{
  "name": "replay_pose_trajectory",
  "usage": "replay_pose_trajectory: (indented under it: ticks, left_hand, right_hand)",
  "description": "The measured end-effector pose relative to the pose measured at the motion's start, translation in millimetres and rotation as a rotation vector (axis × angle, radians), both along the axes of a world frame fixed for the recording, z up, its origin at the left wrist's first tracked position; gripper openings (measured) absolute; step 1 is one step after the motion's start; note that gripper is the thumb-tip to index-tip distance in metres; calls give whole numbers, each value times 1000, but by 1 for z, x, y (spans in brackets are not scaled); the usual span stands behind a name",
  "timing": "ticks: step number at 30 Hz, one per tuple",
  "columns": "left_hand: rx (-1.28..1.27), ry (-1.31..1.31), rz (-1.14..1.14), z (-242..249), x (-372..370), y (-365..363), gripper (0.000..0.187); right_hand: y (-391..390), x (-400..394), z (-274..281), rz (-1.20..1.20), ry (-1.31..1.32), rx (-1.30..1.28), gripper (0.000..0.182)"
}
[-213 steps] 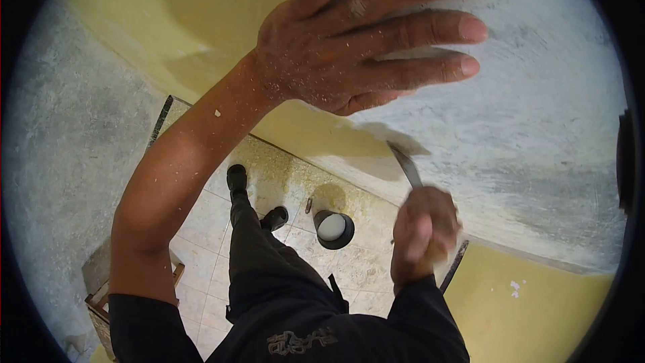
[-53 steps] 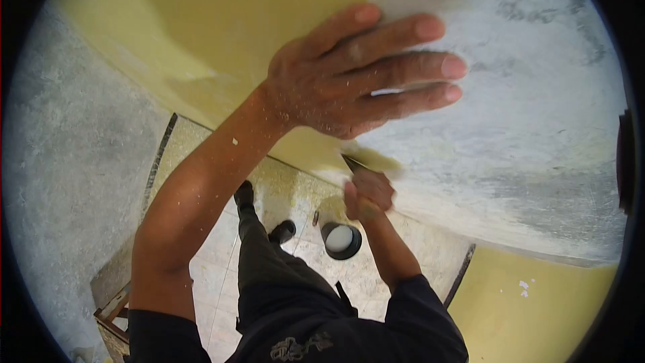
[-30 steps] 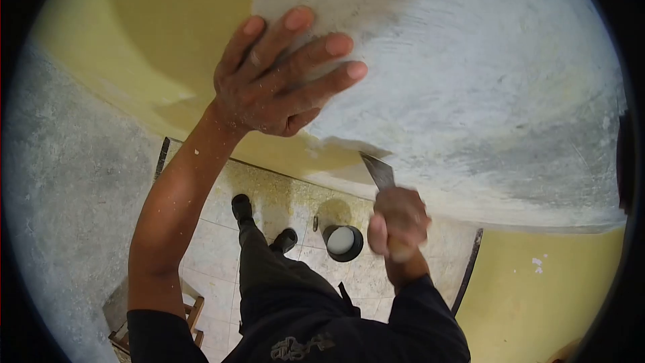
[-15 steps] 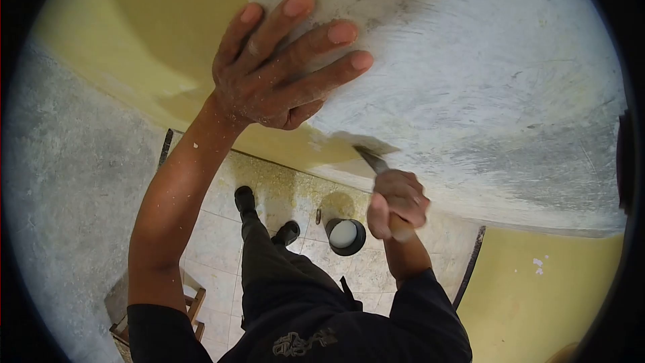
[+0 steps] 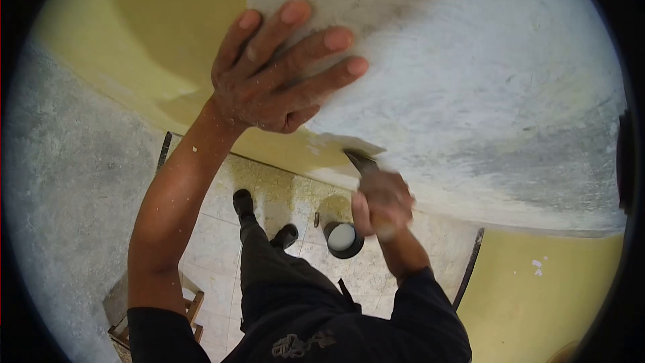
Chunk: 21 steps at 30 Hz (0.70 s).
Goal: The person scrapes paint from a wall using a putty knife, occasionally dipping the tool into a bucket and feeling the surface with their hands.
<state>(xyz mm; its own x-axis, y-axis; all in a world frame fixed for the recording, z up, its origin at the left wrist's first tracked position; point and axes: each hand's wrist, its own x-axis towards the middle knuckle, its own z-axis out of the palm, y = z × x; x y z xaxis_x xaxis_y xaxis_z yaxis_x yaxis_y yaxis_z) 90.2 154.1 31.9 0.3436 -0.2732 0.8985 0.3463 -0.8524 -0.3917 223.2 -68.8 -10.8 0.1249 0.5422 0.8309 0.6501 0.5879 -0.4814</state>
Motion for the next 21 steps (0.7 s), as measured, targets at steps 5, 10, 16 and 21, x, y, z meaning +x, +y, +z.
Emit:
replay_pose_trajectory:
  ticks: [5,10,16,21]
  left_hand:
    - [-23,-2,-6,-2,1,-3,38]
    - [-128,-116,-8,-4,5,-9,36]
    - [-125,-115,2,-5,4,-9,36]
    - [-115,-122,-2,-3,8,-9,36]
  right_hand:
    - [9,-3,-5,0,-19,121,19]
    - [2,-5,-5,104,-18,97,21]
    - [6,-8,-14,138,-23,108,23]
    - [14,-5,-40,0,-94,3,24]
